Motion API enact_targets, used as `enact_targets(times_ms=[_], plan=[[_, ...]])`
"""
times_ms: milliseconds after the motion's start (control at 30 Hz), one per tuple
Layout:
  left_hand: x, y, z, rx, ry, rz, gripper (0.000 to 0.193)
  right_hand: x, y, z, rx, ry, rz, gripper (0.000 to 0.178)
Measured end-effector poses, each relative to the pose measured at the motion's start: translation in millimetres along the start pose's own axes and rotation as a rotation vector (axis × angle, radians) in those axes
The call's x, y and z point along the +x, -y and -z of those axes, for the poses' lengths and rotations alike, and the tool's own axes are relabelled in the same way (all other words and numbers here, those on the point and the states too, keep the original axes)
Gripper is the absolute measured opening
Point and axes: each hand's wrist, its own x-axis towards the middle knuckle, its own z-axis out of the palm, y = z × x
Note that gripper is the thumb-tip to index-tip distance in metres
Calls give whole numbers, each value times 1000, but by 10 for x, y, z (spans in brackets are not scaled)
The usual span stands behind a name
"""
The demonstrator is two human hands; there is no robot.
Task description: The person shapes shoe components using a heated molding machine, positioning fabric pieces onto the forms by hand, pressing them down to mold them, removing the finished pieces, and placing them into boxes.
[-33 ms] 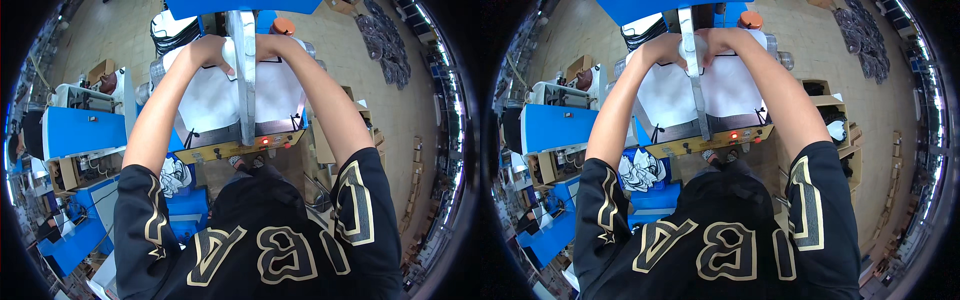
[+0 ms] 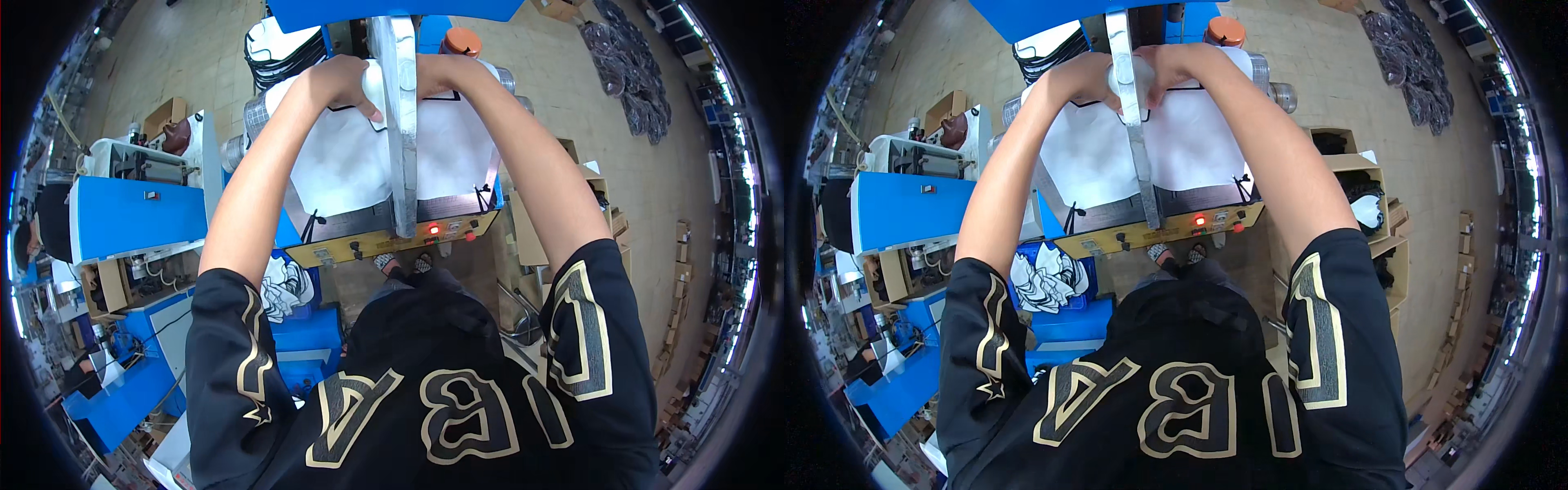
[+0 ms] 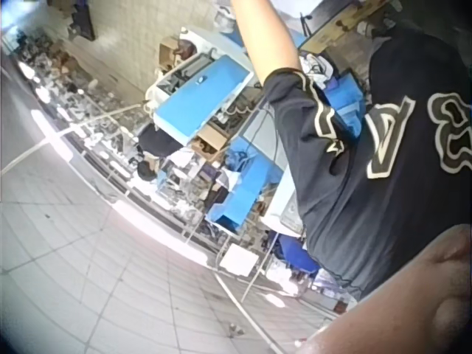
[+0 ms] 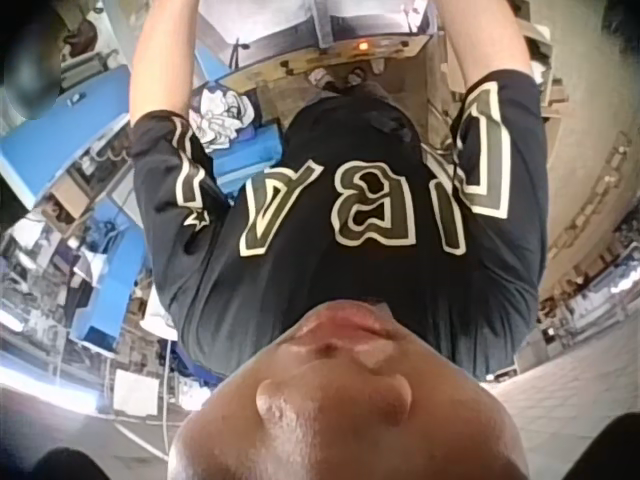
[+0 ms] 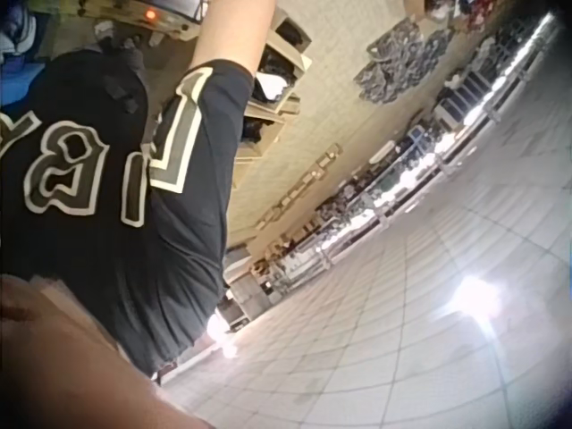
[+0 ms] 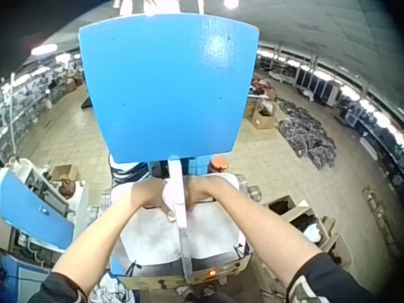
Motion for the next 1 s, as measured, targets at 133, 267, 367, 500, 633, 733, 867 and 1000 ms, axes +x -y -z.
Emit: enact_targets(times_ms=[133, 267, 367, 500, 633, 733, 867, 1000], plan=[[-56, -171, 138, -29, 85, 63, 82, 5, -9, 23, 15, 35, -65, 110], [-78, -288, 177, 11, 148, 151, 83, 108, -132, -26, 24, -8, -18, 110], [-106, -329, 206, -1, 196, 180, 82, 130, -112, -40, 12, 21, -16, 112], [92, -18, 80, -66, 157, -27, 76, 320, -257, -31, 0, 109, 1, 116], [87, -134, 121, -140, 146, -97, 83, 423, -372, -18, -38, 143, 20, 117], [-64, -83, 169, -130, 138, -7, 97, 140, 6, 89, -21, 144, -43, 110], [-24, -80, 129, -71, 123, 56, 96, 71, 37, 141, -8, 146, -99, 112], [13, -213, 206, -95, 158, 8, 92, 147, -158, 116, 19, 166, -114, 123]])
